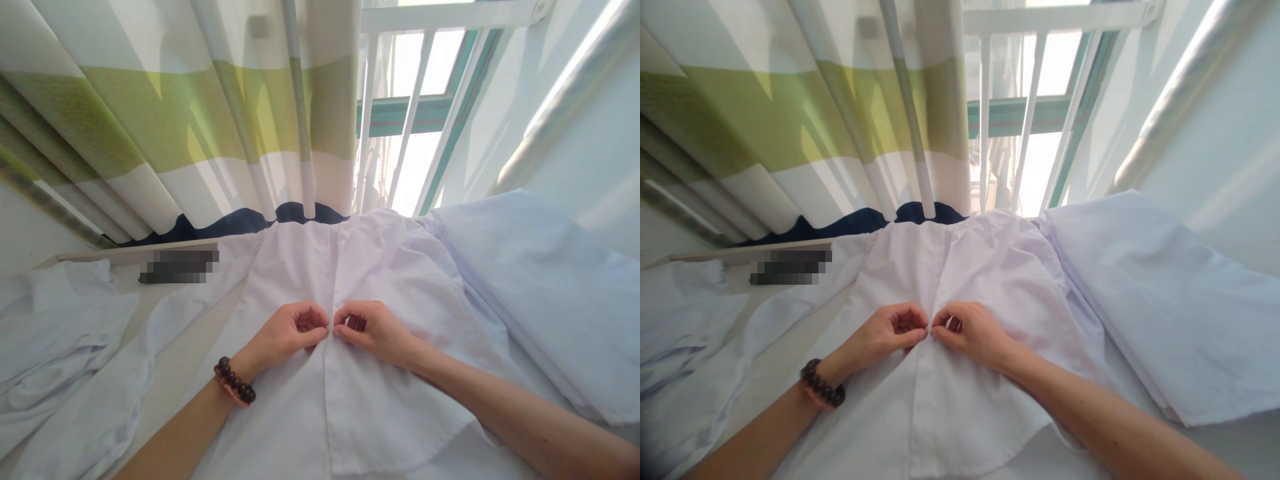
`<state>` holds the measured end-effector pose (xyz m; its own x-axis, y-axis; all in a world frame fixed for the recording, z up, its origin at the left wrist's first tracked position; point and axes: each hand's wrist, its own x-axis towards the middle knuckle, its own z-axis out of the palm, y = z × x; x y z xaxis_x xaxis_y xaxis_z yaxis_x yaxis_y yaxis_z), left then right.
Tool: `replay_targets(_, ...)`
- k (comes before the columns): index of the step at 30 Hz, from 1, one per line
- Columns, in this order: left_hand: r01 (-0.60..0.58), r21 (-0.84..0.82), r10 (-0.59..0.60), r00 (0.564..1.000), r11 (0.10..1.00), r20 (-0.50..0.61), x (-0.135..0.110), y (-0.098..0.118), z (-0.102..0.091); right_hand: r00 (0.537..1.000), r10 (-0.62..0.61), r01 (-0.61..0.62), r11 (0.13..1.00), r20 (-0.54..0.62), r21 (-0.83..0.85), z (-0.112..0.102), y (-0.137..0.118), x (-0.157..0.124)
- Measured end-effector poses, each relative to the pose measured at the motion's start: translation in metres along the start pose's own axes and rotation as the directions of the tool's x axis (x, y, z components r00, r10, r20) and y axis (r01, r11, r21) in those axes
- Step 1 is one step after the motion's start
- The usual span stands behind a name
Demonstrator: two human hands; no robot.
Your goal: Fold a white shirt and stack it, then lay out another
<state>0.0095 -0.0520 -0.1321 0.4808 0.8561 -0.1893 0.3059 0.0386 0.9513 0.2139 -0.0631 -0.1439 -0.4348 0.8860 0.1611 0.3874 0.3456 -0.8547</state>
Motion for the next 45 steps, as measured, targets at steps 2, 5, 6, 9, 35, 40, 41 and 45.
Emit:
replay_targets(2, -0.017, 0.013, 0.018, 1.000, 1.000, -0.021, 0.000, -0.001, 0.002, 1.000, -0.019, 0.019, 1.000, -0.019, -0.005, 0.001, 0.001, 0.000)
replay_targets(5, -0.027, 0.036, 0.028, 0.999, 0.999, -0.043, 0.000, -0.001, 0.003, 0.999, -0.036, 0.035, 0.999, -0.040, -0.011, 0.002, 0.002, -0.001)
replay_targets(6, -0.029, 0.042, 0.031, 0.999, 0.999, -0.045, 0.000, -0.001, 0.003, 0.998, -0.034, 0.033, 0.999, -0.044, -0.013, 0.002, 0.002, -0.001)
replay_targets(9, -0.025, 0.056, 0.027, 0.999, 0.998, -0.042, -0.001, -0.001, 0.002, 0.999, -0.018, 0.017, 1.000, -0.040, -0.018, 0.001, 0.003, 0.000)
replay_targets(35, -0.222, 0.377, 0.302, 0.938, 0.899, -0.170, 0.001, -0.005, 0.011, 1.000, 0.028, -0.029, 0.977, -0.010, -0.211, -0.003, -0.008, 0.001)
replay_targets(40, -0.128, 0.408, 0.200, 0.970, 0.904, -0.137, -0.002, 0.006, 0.010, 0.999, 0.036, -0.037, 0.976, -0.008, -0.214, -0.003, -0.009, -0.001)
replay_targets(41, -0.118, 0.413, 0.179, 0.977, 0.903, -0.114, -0.003, 0.008, 0.010, 0.999, 0.039, -0.039, 0.975, -0.004, -0.217, -0.003, -0.009, -0.001)
replay_targets(45, -0.090, 0.450, 0.136, 0.988, 0.888, -0.071, -0.004, 0.015, 0.010, 0.999, 0.042, -0.040, 0.970, 0.006, -0.239, 0.000, -0.008, -0.002)
